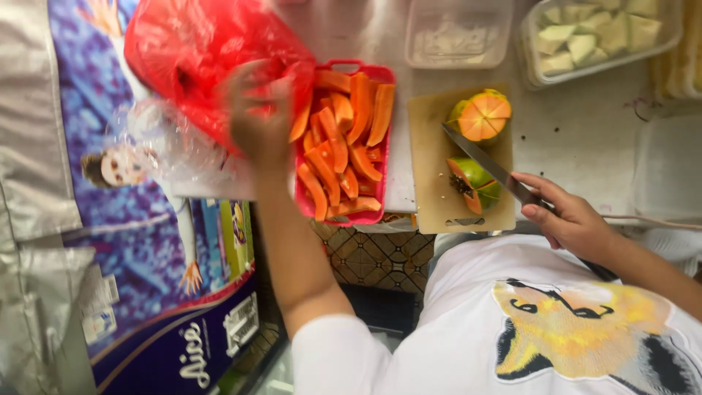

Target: Peeling and slicing papayas using a knife on a cutting board

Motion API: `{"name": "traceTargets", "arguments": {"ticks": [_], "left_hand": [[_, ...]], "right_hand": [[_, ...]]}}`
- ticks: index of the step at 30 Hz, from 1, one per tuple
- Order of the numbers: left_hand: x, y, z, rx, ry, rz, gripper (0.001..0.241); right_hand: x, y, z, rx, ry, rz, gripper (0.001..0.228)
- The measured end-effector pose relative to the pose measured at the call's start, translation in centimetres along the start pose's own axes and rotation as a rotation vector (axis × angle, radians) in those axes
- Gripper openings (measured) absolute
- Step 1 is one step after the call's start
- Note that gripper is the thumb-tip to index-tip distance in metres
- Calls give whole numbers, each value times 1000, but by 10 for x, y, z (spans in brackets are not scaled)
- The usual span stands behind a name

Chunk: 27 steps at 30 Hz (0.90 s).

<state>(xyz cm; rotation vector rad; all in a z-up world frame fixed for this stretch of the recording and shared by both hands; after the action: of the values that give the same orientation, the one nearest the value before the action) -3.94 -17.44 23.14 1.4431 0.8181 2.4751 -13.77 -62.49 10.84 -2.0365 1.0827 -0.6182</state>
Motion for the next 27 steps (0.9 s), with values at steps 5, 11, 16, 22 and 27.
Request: {"name": "traceTargets", "arguments": {"ticks": [5,11,16,22,27], "left_hand": [[-12,34,-21,-6,-103,-143,29],[-1,56,-55,81,-120,-287,28],[3,71,-80,171,-96,-391,27],[11,87,-121,312,-64,-483,26],[34,111,-144,393,-5,-523,26]], "right_hand": [[-4,-19,2,46,15,-72,59],[-14,-34,12,256,118,-102,55],[-19,-35,12,297,118,-79,52],[-16,-31,7,264,77,-71,50],[-12,12,18,193,89,9,48]]}}
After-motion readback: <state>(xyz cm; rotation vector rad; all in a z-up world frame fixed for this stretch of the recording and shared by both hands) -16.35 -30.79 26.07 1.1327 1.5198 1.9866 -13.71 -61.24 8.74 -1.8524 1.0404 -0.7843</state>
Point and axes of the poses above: each hand's wrist, its own z-axis towards the middle knuckle, its own x-axis out of the back of the hand, y = z × x, the point moved 3 cm from there along z, towards the middle knuckle, and after that the axes turned 5 degrees about z, right-handed, at the moved point
